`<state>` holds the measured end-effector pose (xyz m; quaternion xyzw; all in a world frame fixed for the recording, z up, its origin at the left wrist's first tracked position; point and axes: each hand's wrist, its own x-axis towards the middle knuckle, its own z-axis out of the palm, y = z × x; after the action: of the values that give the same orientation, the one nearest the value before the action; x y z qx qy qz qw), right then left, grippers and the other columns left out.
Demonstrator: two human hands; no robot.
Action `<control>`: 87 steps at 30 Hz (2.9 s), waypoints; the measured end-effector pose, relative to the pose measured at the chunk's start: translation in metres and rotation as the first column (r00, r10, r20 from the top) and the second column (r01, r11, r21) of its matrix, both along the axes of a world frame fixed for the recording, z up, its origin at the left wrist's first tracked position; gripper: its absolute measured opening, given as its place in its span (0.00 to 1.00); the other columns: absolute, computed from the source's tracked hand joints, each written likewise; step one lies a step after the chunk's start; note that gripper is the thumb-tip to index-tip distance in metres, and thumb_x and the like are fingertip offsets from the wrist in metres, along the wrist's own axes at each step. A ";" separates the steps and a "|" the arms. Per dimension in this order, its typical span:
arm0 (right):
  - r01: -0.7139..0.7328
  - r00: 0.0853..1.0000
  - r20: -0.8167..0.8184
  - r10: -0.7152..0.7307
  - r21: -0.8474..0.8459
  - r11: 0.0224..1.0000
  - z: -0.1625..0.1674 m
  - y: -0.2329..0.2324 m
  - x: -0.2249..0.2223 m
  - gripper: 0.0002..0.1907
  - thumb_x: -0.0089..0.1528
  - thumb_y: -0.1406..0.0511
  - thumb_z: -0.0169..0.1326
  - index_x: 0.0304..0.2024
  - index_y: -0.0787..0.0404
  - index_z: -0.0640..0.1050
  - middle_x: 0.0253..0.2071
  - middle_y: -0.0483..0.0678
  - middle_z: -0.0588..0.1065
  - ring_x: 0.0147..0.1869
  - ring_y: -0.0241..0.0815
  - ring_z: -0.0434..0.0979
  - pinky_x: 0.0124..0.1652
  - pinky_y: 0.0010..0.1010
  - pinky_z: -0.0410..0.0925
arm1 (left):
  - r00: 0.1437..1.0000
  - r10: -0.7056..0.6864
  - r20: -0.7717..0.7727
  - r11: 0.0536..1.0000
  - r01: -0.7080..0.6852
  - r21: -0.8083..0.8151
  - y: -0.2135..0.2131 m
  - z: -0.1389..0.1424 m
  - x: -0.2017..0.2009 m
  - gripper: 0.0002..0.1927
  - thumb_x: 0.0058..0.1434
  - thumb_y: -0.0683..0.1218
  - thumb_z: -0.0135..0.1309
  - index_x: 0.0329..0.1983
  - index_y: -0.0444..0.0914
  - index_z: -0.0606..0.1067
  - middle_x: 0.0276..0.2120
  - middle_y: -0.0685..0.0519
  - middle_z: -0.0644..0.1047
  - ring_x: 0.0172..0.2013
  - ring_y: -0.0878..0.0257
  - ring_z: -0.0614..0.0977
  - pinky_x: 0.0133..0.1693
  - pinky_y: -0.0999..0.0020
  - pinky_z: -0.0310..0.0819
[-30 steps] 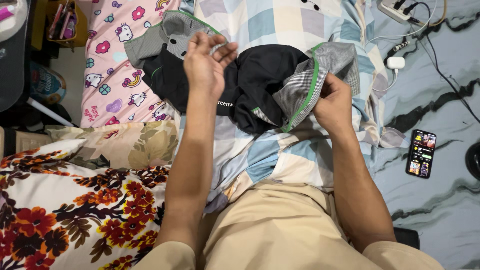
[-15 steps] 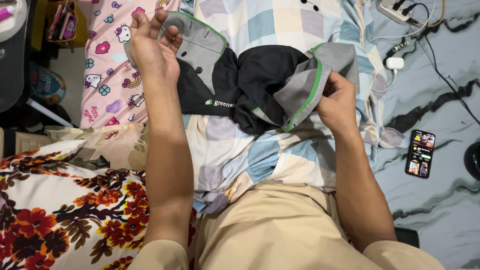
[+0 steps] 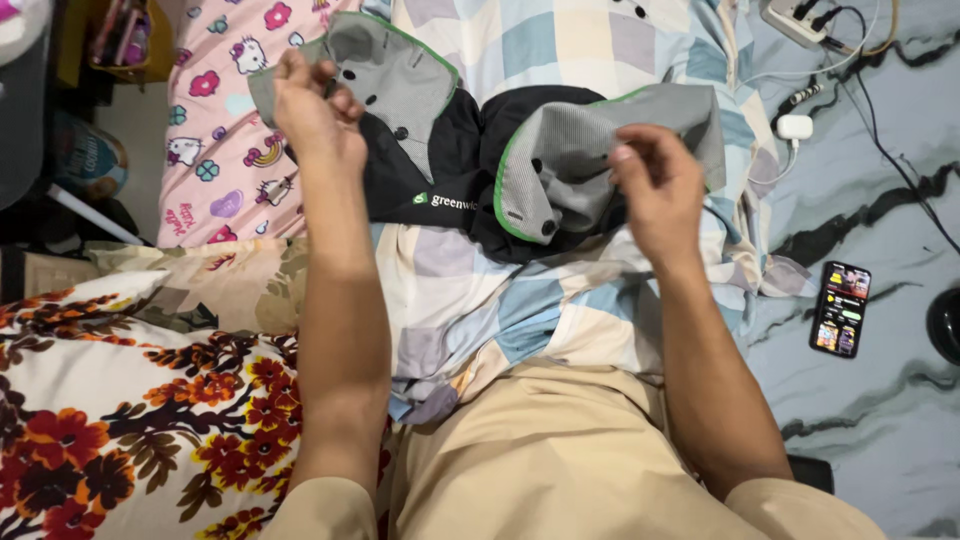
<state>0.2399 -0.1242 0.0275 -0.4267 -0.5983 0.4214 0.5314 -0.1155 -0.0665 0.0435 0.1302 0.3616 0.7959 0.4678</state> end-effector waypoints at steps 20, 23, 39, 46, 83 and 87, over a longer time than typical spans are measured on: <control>-0.217 0.846 -0.529 -0.072 -0.465 0.858 -0.024 0.042 0.026 0.12 0.60 0.75 0.50 0.46 0.65 0.76 0.43 0.49 0.77 0.46 0.41 0.79 0.48 0.32 0.74 | 0.999 -0.030 0.026 0.999 0.030 0.013 -0.002 -0.006 0.022 0.04 0.72 0.47 0.47 0.46 0.43 0.70 0.21 0.58 0.63 0.14 0.70 0.57 0.16 0.69 0.43; -0.256 0.812 -0.581 -0.059 -0.444 0.859 -0.026 0.040 0.035 0.15 0.60 0.76 0.48 0.49 0.65 0.76 0.47 0.50 0.78 0.50 0.42 0.79 0.52 0.32 0.73 | 0.999 -0.033 0.009 0.998 0.032 0.053 -0.004 -0.004 0.018 0.04 0.74 0.46 0.47 0.44 0.42 0.69 0.21 0.57 0.62 0.14 0.70 0.56 0.17 0.69 0.42; -0.379 0.733 -0.679 0.046 -0.351 0.856 0.001 0.003 0.029 0.22 0.60 0.69 0.45 0.56 0.66 0.74 0.50 0.50 0.77 0.54 0.43 0.79 0.56 0.33 0.72 | 0.866 0.068 -0.495 0.939 0.111 0.324 -0.007 -0.023 0.086 0.07 0.73 0.41 0.56 0.52 0.41 0.73 0.38 0.62 0.75 0.31 0.75 0.68 0.30 0.78 0.59; -0.446 0.790 -0.529 0.309 -0.150 0.882 0.005 -0.002 0.009 0.33 0.54 0.70 0.42 0.63 0.73 0.74 0.52 0.53 0.77 0.49 0.41 0.76 0.44 0.24 0.67 | 0.762 -0.272 -0.587 0.925 0.376 0.059 -0.038 -0.043 0.165 0.03 0.68 0.41 0.59 0.44 0.37 0.78 0.33 0.62 0.74 0.33 0.75 0.71 0.36 0.79 0.67; -0.479 0.689 0.342 0.639 -0.448 0.755 0.076 0.147 0.034 0.16 0.57 0.69 0.63 0.47 0.67 0.82 0.37 0.39 0.81 0.40 0.27 0.75 0.41 0.23 0.70 | 0.094 -0.237 -0.967 0.793 0.594 -0.137 0.072 0.080 0.118 0.06 0.73 0.45 0.53 0.47 0.38 0.70 0.20 0.55 0.71 0.23 0.67 0.65 0.27 0.67 0.59; -0.494 0.714 0.269 0.647 -0.461 0.737 0.074 0.177 0.038 0.16 0.56 0.69 0.65 0.46 0.67 0.83 0.38 0.39 0.81 0.39 0.27 0.73 0.41 0.24 0.70 | 0.163 -0.257 -0.952 0.770 0.631 -0.100 0.103 0.078 0.121 0.06 0.74 0.45 0.53 0.47 0.38 0.70 0.21 0.58 0.70 0.24 0.70 0.64 0.28 0.70 0.59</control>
<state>0.2781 0.0528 0.1011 -0.3842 -0.7129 0.5680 0.1467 0.0059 0.0365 0.1214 0.7378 0.3698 0.4376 0.3568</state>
